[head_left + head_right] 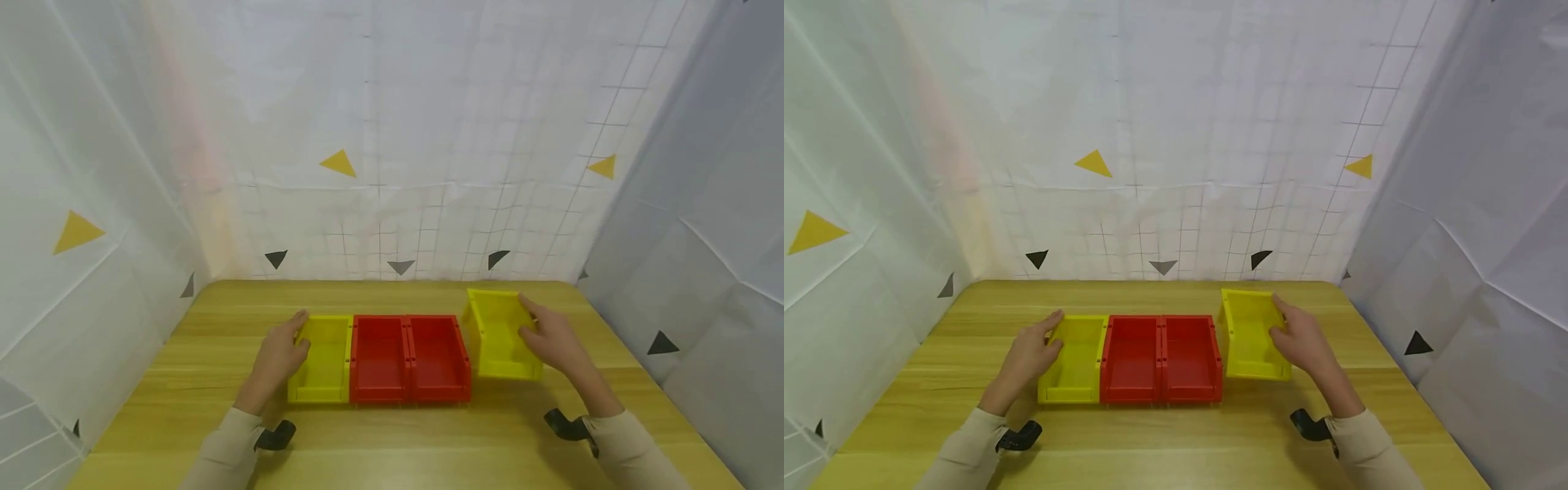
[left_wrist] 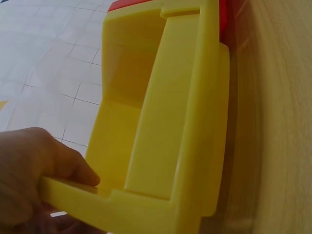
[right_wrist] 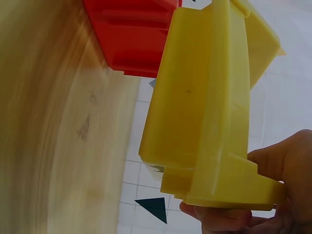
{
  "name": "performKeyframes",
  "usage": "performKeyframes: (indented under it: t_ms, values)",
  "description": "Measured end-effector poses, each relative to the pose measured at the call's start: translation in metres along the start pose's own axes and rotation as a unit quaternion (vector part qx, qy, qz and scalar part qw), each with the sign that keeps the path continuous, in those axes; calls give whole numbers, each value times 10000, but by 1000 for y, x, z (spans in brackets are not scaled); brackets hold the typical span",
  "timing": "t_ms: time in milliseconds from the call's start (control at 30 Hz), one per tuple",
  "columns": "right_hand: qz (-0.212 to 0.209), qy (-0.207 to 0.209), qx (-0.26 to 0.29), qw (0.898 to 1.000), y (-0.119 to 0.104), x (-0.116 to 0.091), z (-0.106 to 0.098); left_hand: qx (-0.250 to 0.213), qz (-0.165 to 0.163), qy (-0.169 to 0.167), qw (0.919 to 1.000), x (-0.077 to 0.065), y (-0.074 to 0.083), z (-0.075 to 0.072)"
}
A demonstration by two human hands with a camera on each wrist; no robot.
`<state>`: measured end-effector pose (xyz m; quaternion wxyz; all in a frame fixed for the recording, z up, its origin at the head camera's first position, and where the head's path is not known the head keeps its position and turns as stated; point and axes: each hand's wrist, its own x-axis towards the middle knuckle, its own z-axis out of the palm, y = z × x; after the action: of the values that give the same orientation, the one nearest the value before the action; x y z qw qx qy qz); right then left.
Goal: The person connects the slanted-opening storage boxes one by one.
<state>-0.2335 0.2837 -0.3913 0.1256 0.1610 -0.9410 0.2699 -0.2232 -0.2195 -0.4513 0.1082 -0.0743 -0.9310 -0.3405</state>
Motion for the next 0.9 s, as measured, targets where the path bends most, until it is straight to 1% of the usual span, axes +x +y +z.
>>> performKeyframes:
  t_ms: [67,400,733,900]
  values:
    - [9,-32,88,10000,1,-1,2,-15,-23,-13,10000,0,1,0]
    - [-119,-76,65,9999,6,-1,10,8,-70,3,10000,0,1,1]
    - [-105,-125,90,9998,6,-3,10,56,-70,-10,10000,0,0,3]
    - [-104,-131,17,9999,6,-3,11,13,-55,-3,10000,-1,0,2]
